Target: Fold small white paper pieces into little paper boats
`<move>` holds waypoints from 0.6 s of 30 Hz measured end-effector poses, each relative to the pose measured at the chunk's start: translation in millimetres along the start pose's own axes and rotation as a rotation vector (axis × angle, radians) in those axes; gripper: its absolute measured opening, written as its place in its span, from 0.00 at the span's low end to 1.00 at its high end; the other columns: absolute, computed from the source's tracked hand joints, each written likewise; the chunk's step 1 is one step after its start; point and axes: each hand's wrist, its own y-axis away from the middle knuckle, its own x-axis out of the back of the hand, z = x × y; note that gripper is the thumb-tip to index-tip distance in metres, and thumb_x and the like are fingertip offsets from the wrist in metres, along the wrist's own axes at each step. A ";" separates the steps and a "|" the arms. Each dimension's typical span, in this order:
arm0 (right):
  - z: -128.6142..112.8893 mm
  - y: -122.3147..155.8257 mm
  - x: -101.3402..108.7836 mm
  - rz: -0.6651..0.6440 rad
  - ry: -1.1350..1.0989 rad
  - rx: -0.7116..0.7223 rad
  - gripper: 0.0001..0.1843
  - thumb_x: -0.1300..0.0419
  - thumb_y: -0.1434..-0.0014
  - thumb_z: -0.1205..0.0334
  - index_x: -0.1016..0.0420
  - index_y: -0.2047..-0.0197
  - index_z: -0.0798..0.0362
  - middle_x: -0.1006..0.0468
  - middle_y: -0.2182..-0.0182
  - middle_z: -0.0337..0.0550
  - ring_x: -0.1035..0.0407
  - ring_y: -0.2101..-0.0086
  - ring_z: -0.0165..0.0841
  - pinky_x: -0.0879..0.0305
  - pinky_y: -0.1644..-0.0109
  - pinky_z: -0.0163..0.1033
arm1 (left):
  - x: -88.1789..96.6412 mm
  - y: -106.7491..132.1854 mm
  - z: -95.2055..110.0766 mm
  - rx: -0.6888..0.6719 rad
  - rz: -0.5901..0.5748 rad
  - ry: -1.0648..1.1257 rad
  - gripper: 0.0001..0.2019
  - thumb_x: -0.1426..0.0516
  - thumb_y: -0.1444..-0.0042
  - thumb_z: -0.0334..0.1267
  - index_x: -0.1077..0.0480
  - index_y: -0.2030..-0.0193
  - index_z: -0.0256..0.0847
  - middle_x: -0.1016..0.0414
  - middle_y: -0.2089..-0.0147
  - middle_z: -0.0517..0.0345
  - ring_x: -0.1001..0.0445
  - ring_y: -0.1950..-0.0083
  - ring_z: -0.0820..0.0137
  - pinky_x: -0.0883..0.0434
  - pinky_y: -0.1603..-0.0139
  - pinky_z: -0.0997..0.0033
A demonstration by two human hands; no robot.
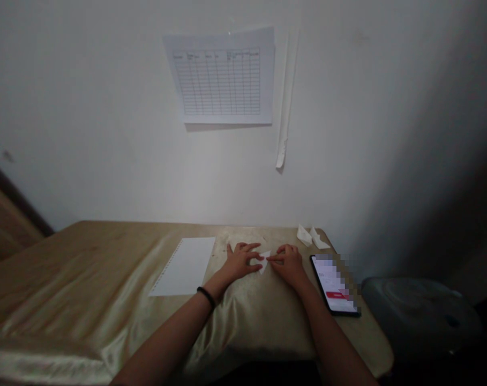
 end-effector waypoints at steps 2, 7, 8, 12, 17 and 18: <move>-2.4 0.4 0.0 -0.005 0.038 -0.016 0.09 0.36 0.42 0.59 0.14 0.59 0.41 0.25 0.55 0.45 0.36 0.51 0.40 0.42 0.44 0.42 | -1.1 -0.7 -1.2 0.008 -0.009 0.007 0.15 0.37 0.43 0.56 0.24 0.49 0.64 0.39 0.28 0.69 0.45 0.30 0.47 0.69 0.36 0.16; -9.1 1.7 0.6 0.049 0.135 -0.075 0.08 0.35 0.41 0.55 0.14 0.60 0.41 0.26 0.58 0.46 0.36 0.54 0.40 0.42 0.47 0.42 | -2.2 -0.9 -1.9 0.015 -0.014 0.009 0.16 0.37 0.43 0.56 0.25 0.49 0.65 0.39 0.28 0.69 0.47 0.29 0.46 0.68 0.37 0.15; -10.4 2.0 0.7 0.056 0.146 -0.081 0.08 0.35 0.41 0.55 0.14 0.60 0.41 0.26 0.58 0.46 0.36 0.54 0.40 0.42 0.47 0.42 | -2.0 -0.8 -1.6 0.016 -0.018 0.006 0.16 0.37 0.43 0.56 0.25 0.48 0.65 0.39 0.28 0.69 0.47 0.29 0.46 0.68 0.37 0.15; -13.5 1.9 1.5 0.056 0.170 -0.093 0.09 0.36 0.41 0.55 0.15 0.58 0.39 0.27 0.58 0.46 0.36 0.54 0.41 0.42 0.48 0.43 | -0.7 -1.1 0.1 0.029 -0.032 -0.001 0.16 0.37 0.43 0.55 0.25 0.48 0.64 0.39 0.27 0.68 0.48 0.28 0.46 0.69 0.36 0.16; -11.8 -1.4 1.6 0.056 0.204 -0.125 0.10 0.37 0.39 0.54 0.15 0.56 0.37 0.28 0.58 0.46 0.36 0.54 0.42 0.42 0.49 0.44 | -0.7 -2.3 0.7 0.027 -0.035 0.009 0.15 0.37 0.43 0.55 0.25 0.49 0.63 0.39 0.28 0.69 0.48 0.28 0.45 0.68 0.37 0.15; -11.2 -2.2 1.4 0.060 0.212 -0.126 0.10 0.37 0.39 0.54 0.15 0.57 0.38 0.28 0.58 0.47 0.36 0.54 0.41 0.41 0.49 0.44 | -1.0 -2.4 0.6 0.026 -0.034 0.006 0.15 0.37 0.43 0.55 0.25 0.49 0.63 0.39 0.27 0.68 0.48 0.28 0.45 0.68 0.37 0.15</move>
